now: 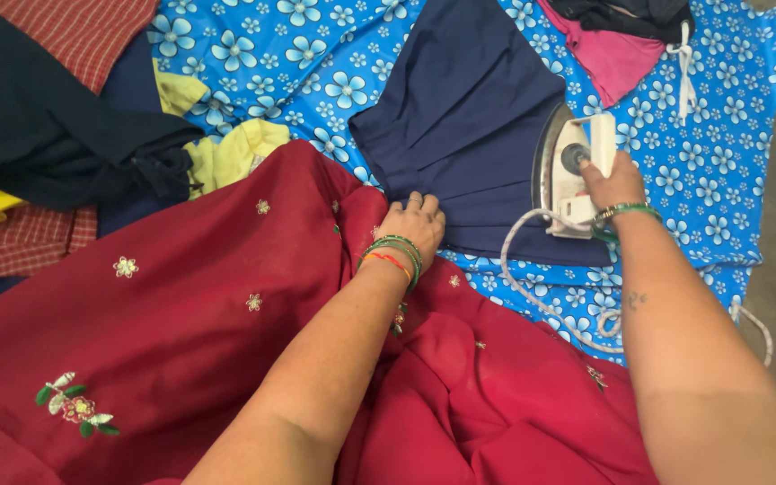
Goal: The person irons a dark blue garment on a blue floral-patterned surface. They repeatedly smooth the fabric, reposition it, and use a white electric iron to press different sections, including the edges and main body.
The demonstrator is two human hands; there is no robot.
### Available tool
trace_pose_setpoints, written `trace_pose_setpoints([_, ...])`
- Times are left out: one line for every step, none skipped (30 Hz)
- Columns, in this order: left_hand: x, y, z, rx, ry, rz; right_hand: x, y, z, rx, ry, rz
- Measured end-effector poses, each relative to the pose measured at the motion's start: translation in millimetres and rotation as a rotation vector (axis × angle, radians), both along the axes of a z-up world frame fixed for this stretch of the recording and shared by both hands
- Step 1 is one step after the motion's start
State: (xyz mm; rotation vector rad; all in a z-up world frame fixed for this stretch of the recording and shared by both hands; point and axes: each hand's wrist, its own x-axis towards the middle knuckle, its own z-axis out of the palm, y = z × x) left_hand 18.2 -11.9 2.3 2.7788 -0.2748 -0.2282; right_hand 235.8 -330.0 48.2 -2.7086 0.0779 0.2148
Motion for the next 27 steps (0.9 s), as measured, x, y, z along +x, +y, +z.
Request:
trace_pose_setpoints([-1.1,0.2,-1.2,-0.002,-0.015,0.004,-8.8,-5.1,0.1,-0.023,-0.005,0.109])
trace_pose_setpoints([0.6,-0.1,-1.3,-0.006,-0.037,0.008,-16.6,-11.6,3.0,-0.048,-0.017,0.218])
trace_pose_setpoints([1.7,-0.4,-1.0,-0.009,-0.039,0.007,-24.6,-17.6,6.8,-0.074,-0.027,0.326])
trace_pose_setpoints([-0.1,-0.4,-1.1,-0.012,-0.037,0.007,-35.4,-22.1,10.1,-0.024,0.076,0.317])
trace_pose_setpoints([-2.2,-0.3,-0.9,-0.016,-0.034,0.007,-47.8,-25.3,14.0,0.026,0.179,0.307])
trace_pose_setpoints([-3.6,-0.3,-0.6,-0.015,-0.026,0.002,-62.3,-28.7,19.6,0.075,0.282,0.293])
trace_pose_setpoints([-4.4,0.2,0.0,-0.015,-0.018,-0.002,-78.4,-32.0,26.9,-0.004,0.287,0.331])
trace_pose_setpoints([-4.5,2.2,0.7,-0.010,-0.011,-0.006,-94.0,-32.5,33.6,-0.080,0.290,0.371])
trace_pose_setpoints([-4.7,3.2,2.0,-0.005,-0.001,-0.011,-107.3,-31.9,40.5,-0.156,0.292,0.409])
trace_pose_setpoints([-6.3,3.8,3.0,0.001,0.013,-0.020,-122.1,-30.7,44.8,-0.128,0.292,0.385])
trace_pose_setpoints([-7.7,3.4,4.1,0.008,0.026,-0.029,-135.5,-29.7,48.6,-0.099,0.291,0.360])
trace_pose_setpoints([-8.7,4.2,4.8,0.008,0.011,-0.024,-143.1,-26.9,50.5,-0.066,0.290,0.335])
trace_pose_setpoints([-9.0,4.6,5.4,0.007,-0.004,-0.019,-143.6,-23.8,52.4,-0.109,0.236,0.344])
trace_pose_setpoints([-10.6,4.9,5.2,0.008,-0.015,-0.016,-143.4,-20.4,52.3,-0.149,0.186,0.351])
trace_pose_setpoints([-11.5,5.0,4.9,0.006,-0.005,-0.017,-142.3,-17.2,51.6,-0.190,0.137,0.358])
trace_pose_setpoints([-10.6,4.3,4.8,0.002,0.003,-0.018,-140.2,-13.7,50.8,-0.177,0.132,0.287])
trace_pose_setpoints([-9.5,4.0,4.2,-0.002,0.010,-0.018,-137.8,-9.2,48.7,-0.165,0.129,0.217])
trace_pose_setpoints([-9.1,3.8,3.1,-0.006,0.006,-0.019,-134.4,-4.9,48.0,-0.153,0.127,0.151])
trace_pose_setpoints([-8.9,3.6,1.7,-0.010,0.003,-0.020,-130.6,-1.7,49.0,-0.164,0.109,0.130])
trace_pose_setpoints([-9.3,3.6,0.2,-0.015,0.000,-0.019,-126.9,1.6,49.9,-0.175,0.091,0.111])
trace_pose_setpoints([-10.2,3.3,-1.3,-0.027,-0.005,-0.008,-125.6,4.6,49.6,-0.186,0.074,0.092])
trace_pose_setpoints([-8.2,2.3,-1.7,-0.040,-0.018,0.003,-124.4,7.3,49.0,-0.177,0.049,0.081])
trace_pose_setpoints([-7.1,2.0,-2.2,-0.053,-0.031,0.015,-125.2,9.7,47.1,-0.169,0.023,0.070])
trace_pose_setpoints([-7.2,2.3,-2.6,-0.052,-0.032,0.014,-125.7,11.3,45.3,-0.161,-0.002,0.060])
trace_pose_setpoints([-8.0,2.5,-2.9,-0.051,-0.032,0.012,-125.5,11.7,43.7,-0.164,0.001,0.046])
trace_pose_setpoints([-8.2,2.3,-3.1,-0.051,-0.035,0.011,-125.2,10.3,42.0,-0.168,0.002,0.032])
trace_pose_setpoints([-8.4,2.6,-3.4,-0.052,-0.045,0.013,-124.8,7.8,39.6,-0.172,0.003,0.017])
